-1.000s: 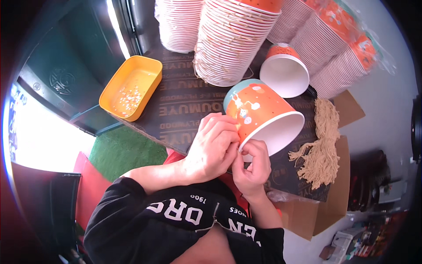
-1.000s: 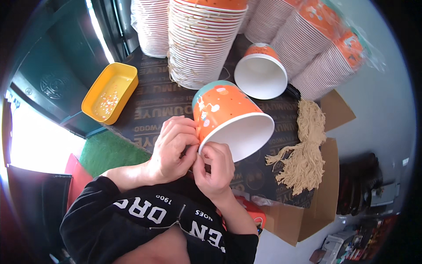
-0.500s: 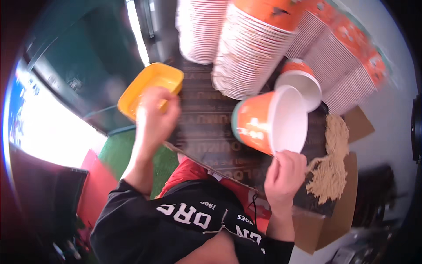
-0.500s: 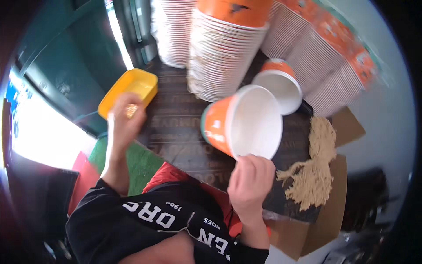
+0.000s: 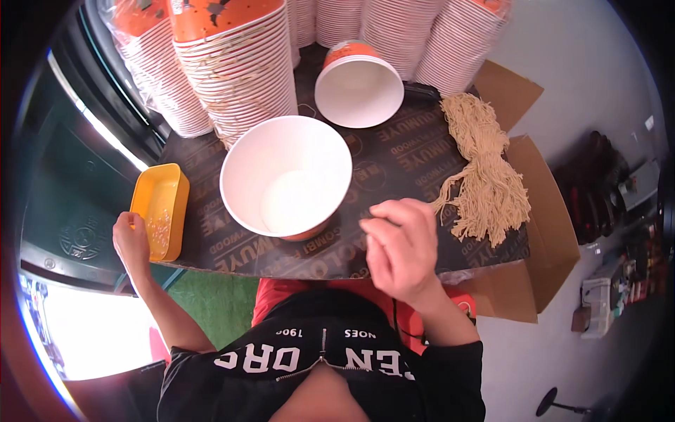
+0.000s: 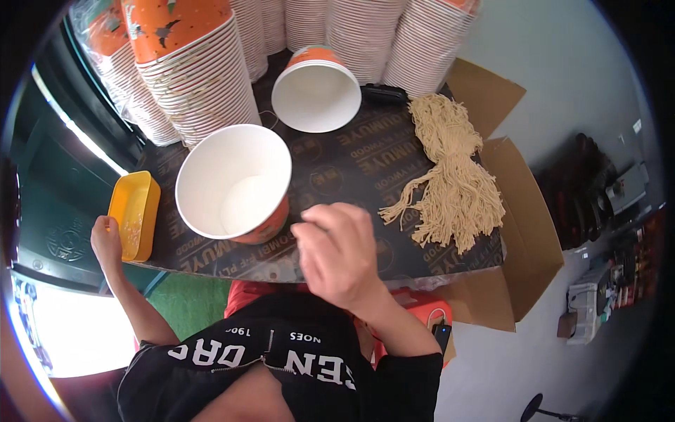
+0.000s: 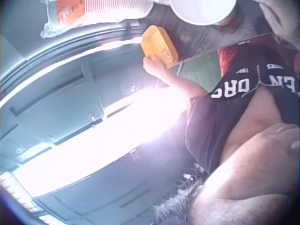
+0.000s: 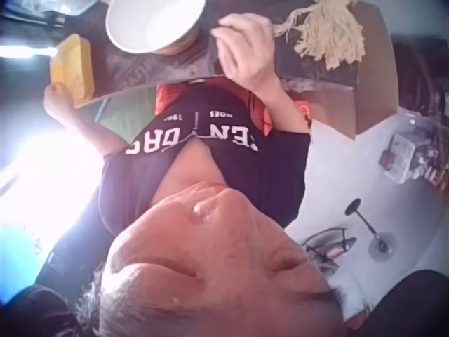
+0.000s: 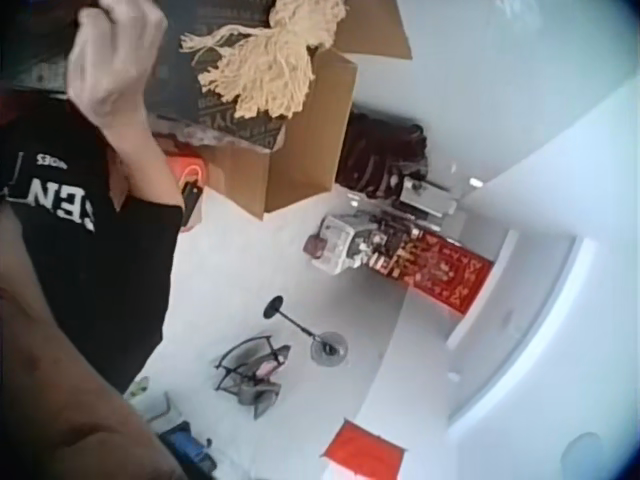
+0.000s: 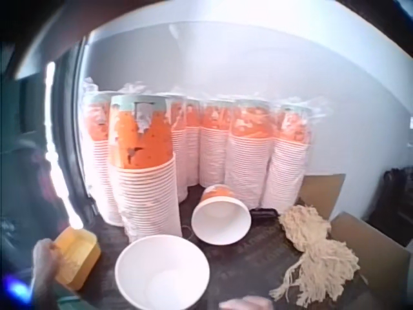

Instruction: The person takes paper buckets from stacks and threads string through the holes in their rims by hand to attach handles.

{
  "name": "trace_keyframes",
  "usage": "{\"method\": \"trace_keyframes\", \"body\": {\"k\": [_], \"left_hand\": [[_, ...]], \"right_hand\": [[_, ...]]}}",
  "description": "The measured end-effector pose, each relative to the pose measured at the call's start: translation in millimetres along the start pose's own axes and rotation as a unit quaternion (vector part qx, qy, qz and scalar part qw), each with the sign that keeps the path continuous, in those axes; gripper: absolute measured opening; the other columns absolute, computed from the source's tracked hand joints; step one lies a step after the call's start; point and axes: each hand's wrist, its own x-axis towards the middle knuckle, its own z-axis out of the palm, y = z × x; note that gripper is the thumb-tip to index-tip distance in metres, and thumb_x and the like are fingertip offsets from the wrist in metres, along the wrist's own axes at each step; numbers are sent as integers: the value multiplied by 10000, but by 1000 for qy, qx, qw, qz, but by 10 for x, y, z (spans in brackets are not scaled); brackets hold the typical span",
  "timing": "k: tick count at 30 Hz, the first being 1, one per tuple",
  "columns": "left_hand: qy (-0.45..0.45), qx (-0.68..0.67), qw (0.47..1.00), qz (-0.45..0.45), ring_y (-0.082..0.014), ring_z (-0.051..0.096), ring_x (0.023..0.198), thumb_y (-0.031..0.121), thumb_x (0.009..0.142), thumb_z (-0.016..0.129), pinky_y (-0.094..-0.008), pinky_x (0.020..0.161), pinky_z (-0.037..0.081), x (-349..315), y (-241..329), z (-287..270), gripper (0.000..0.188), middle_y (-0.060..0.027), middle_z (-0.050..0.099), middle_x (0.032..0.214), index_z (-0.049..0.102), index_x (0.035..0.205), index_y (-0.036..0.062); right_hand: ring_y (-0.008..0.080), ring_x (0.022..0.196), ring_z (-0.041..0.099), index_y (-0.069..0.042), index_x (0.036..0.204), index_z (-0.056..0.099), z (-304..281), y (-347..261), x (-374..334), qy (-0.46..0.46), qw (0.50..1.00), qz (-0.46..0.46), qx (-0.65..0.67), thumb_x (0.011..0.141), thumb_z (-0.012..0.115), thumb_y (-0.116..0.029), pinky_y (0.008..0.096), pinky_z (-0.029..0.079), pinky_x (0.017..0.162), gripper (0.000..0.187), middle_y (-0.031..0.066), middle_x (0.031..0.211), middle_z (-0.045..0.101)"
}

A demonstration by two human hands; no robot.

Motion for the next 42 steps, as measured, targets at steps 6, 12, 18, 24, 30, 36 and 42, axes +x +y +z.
{"method": "trace_keyframes", "body": {"k": [6,12,18,24,30,36,42], "left_hand": [[-42,56,997,-16,-395,638,868,108,950,522,-443,808,497,47,86,45,209,-237,657,901,645,944,-60],[78,-78,993,47,-289,607,1102,19,911,449,-400,977,458,-54,393,-5,299,-154,638,1160,615,1158,-2],[126,-193,965,128,-251,616,1125,-22,924,470,-366,1015,464,-222,931,-100,224,-131,641,1178,630,1080,-12],[144,-310,929,143,-242,606,1144,-68,919,461,-361,1031,454,-423,1143,-152,208,-132,638,1201,624,1036,-14],[115,-388,884,232,-291,597,1145,-127,851,453,-378,1027,437,-654,1576,-186,246,-185,629,1185,601,1030,-46],[45,-443,845,298,-280,609,980,-156,834,445,-350,883,483,-926,1751,-322,228,-222,626,1048,573,1009,-83],[-222,-471,809,274,-142,615,597,-117,849,566,-252,549,474,-1205,1782,-434,202,-105,656,803,642,1013,-28]], "right_hand": [[326,886,572,-18,954,648,-530,579,-416,-17,976,178,-122,823,670,23,427,456,796,139,134,935,626],[352,870,559,-22,890,627,-663,836,-817,-104,931,284,-204,835,677,-50,456,435,802,79,152,870,608],[361,828,546,-14,815,592,-462,883,-889,-156,906,254,-301,808,644,-67,468,422,777,74,167,820,588],[332,798,519,-28,799,580,-261,291,-747,-257,938,159,-168,736,597,-32,447,405,733,66,139,772,538],[310,946,556,-43,840,569,40,-248,-386,-252,947,66,189,796,656,-47,417,435,842,98,113,956,585],[82,750,558,3,1050,594,107,-338,-239,-201,833,328,399,995,582,-72,223,442,686,95,59,816,595],[67,683,500,33,1160,525,318,-398,-308,-94,749,368,543,1053,496,-121,222,424,639,190,8,747,544]]}}
